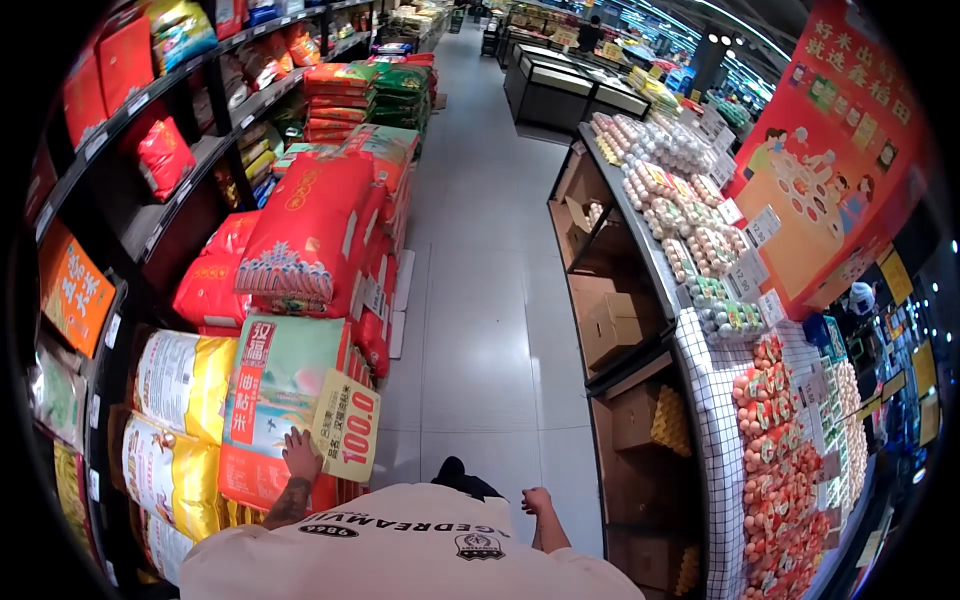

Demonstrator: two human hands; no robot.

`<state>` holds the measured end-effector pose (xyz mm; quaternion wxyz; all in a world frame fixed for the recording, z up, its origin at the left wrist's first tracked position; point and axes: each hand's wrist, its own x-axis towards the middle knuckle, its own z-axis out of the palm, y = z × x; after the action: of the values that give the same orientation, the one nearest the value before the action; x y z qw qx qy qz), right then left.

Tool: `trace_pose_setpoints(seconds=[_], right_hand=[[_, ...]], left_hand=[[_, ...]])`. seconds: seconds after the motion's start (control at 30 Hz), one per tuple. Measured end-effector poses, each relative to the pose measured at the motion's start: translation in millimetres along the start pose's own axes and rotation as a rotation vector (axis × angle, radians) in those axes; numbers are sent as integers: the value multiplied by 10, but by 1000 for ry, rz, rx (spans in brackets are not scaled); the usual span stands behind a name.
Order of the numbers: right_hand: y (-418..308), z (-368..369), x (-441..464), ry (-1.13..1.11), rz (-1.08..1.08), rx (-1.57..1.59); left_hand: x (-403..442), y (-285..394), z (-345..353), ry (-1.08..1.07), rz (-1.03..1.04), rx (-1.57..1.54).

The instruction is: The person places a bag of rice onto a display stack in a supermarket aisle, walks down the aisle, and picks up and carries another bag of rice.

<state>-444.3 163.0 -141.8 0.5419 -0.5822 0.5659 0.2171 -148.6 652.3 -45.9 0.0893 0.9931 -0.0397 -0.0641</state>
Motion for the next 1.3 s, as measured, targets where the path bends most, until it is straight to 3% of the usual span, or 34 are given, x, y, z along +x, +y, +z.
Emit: trace_pose_setpoints(seconds=[0.3,0.33,0.47,0.57,0.6,0.63,0.7,0.77,0.9,1.07,1.17,1.23,1.3], right_hand=[[-2395,-699,1108,72,-388,-286],[-2649,-722,1147,92,-435,-277],[-3246,-708,1246,118,-518,-199],[-3312,-597,1505,92,-410,-194],[-3290,-566,1595,84,-352,-225],[-3238,-536,1706,73,-276,-266],[-3192,-517,1684,47,-139,-316],[-3296,-495,1563,20,2,-243],[-3721,-533,1688,83,26,-172],[-4605,-440,2047,119,-54,-19],[-5214,-382,2317,94,-92,-34],[-5639,-365,2515,60,-108,-78],[-6069,-436,2792,28,-136,-159]], left_hand=[[739,442,73,34,-314,-146],[855,519,40,180,-226,-132],[1655,1124,-142,295,23,-300],[2442,1697,-94,245,266,-390],[2698,1969,-102,222,227,-404],[2943,2169,-118,251,320,-469],[3431,2577,-170,100,294,-529],[3921,2876,-137,102,416,-592],[5062,3431,-338,122,577,-556],[6266,3725,-510,42,598,-419],[6782,3643,-326,-49,492,-343],[7074,3318,176,-101,427,-292],[7098,3112,372,-254,256,-214]])
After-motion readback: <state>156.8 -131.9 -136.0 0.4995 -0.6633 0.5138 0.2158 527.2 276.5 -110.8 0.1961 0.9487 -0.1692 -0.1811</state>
